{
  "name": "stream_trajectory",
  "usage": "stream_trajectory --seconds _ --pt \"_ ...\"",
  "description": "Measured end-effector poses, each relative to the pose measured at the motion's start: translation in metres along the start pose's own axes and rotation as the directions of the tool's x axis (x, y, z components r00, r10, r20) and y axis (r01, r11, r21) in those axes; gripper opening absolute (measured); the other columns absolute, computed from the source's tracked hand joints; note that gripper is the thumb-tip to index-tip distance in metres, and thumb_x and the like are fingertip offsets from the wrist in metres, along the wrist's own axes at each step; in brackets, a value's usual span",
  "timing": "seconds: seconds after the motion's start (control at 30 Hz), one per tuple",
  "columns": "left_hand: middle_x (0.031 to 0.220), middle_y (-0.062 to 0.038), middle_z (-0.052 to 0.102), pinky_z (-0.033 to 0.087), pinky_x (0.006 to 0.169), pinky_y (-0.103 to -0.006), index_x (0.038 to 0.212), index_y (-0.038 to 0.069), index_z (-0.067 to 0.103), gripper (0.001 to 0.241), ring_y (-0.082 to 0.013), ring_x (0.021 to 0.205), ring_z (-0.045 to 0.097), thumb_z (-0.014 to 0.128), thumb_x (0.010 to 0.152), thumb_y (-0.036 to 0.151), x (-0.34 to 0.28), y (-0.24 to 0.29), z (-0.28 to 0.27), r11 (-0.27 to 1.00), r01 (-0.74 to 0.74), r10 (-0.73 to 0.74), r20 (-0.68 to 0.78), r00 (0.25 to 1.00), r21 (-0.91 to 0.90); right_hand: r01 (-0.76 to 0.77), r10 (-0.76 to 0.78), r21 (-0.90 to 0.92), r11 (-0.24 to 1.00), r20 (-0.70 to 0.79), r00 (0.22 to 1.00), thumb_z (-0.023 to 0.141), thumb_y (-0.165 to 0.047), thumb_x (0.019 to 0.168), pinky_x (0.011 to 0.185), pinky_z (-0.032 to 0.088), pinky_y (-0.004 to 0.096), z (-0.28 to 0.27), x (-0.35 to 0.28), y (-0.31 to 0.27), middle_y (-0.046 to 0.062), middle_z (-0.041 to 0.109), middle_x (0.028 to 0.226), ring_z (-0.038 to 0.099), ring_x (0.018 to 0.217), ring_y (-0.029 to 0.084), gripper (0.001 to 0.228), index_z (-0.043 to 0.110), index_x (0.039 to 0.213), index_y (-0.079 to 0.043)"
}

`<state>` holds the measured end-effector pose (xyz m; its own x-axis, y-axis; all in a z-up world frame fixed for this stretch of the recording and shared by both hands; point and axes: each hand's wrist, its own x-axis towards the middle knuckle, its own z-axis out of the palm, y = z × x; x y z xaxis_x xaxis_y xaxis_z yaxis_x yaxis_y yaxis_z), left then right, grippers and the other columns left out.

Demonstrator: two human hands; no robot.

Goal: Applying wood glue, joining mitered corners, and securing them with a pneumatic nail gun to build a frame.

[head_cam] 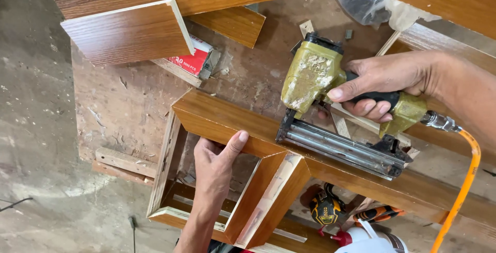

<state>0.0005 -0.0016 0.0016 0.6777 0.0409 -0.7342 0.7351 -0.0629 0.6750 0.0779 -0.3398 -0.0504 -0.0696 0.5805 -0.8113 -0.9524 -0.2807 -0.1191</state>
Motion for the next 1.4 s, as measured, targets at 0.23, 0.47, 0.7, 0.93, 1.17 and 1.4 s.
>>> stream_trajectory --seconds 0.23,0.47,0.7,0.93,1.17,1.4 --pt "0.103 -0.012 0.077 0.058 0.088 -0.0321 0.113 -0.005 0.068 0.040 -0.0159 0.093 0.072 0.079 0.087 0.022 -0.002 0.003 0.002 0.999 0.021 -0.021 0.000 1.000 -0.028 -0.021 0.020 -0.038 0.999 -0.020 1.000 0.075 -0.038 0.084 0.033 0.032 0.030 0.008 -0.004 -0.008 0.000 0.042 0.049 0.039 0.038 0.011 0.043 0.062 0.087 0.004" --pt "0.103 -0.013 0.077 0.057 0.090 -0.0328 0.114 -0.005 0.067 0.041 -0.0165 0.094 0.072 0.079 0.086 0.023 -0.003 0.005 0.002 0.999 0.035 -0.035 -0.017 0.999 0.028 -0.001 -0.003 -0.068 0.998 -0.049 0.999 0.076 -0.032 0.086 0.035 0.032 0.030 0.000 -0.001 0.000 0.000 0.043 0.053 0.041 0.041 0.011 0.041 0.066 0.103 0.003" --pt "0.104 -0.013 0.076 0.057 0.089 -0.0329 0.115 -0.005 0.067 0.044 -0.0167 0.094 0.071 0.079 0.087 0.026 -0.002 0.002 0.001 1.000 0.000 0.000 0.001 1.000 0.013 0.010 -0.009 -0.064 0.998 0.013 1.000 0.076 -0.036 0.088 0.034 0.032 0.030 0.006 -0.004 -0.007 -0.002 0.041 0.050 0.039 0.038 0.010 0.044 0.067 0.099 0.005" --pt "0.102 -0.013 0.077 0.058 0.087 -0.0329 0.113 -0.005 0.068 0.043 -0.0165 0.093 0.072 0.080 0.086 0.026 -0.001 0.001 0.001 0.999 0.022 -0.022 -0.020 1.000 0.045 -0.013 0.013 -0.046 0.999 0.000 1.000 0.074 -0.029 0.086 0.034 0.030 0.030 0.003 -0.001 -0.005 -0.002 0.040 0.051 0.038 0.039 0.010 0.035 0.064 0.099 0.002" --pt "0.103 -0.013 0.076 0.058 0.087 -0.0324 0.113 -0.005 0.067 0.043 -0.0160 0.093 0.072 0.080 0.085 0.026 -0.001 -0.003 0.000 1.000 -0.007 0.007 -0.005 1.000 0.013 -0.054 0.050 -0.053 0.997 -0.085 0.995 0.077 -0.032 0.088 0.035 0.029 0.031 0.009 -0.005 -0.011 0.000 0.040 0.050 0.037 0.039 0.011 0.034 0.061 0.090 -0.002" --pt "0.101 -0.012 0.078 0.057 0.088 -0.0309 0.113 -0.004 0.069 0.041 -0.0152 0.093 0.072 0.079 0.087 0.026 -0.004 0.004 0.000 0.999 -0.003 0.003 -0.003 1.000 0.052 0.010 -0.006 -0.077 0.997 0.046 0.999 0.075 -0.028 0.091 0.035 0.031 0.027 0.006 0.000 -0.008 -0.003 0.040 0.052 0.037 0.040 0.008 0.032 0.067 0.099 0.002"
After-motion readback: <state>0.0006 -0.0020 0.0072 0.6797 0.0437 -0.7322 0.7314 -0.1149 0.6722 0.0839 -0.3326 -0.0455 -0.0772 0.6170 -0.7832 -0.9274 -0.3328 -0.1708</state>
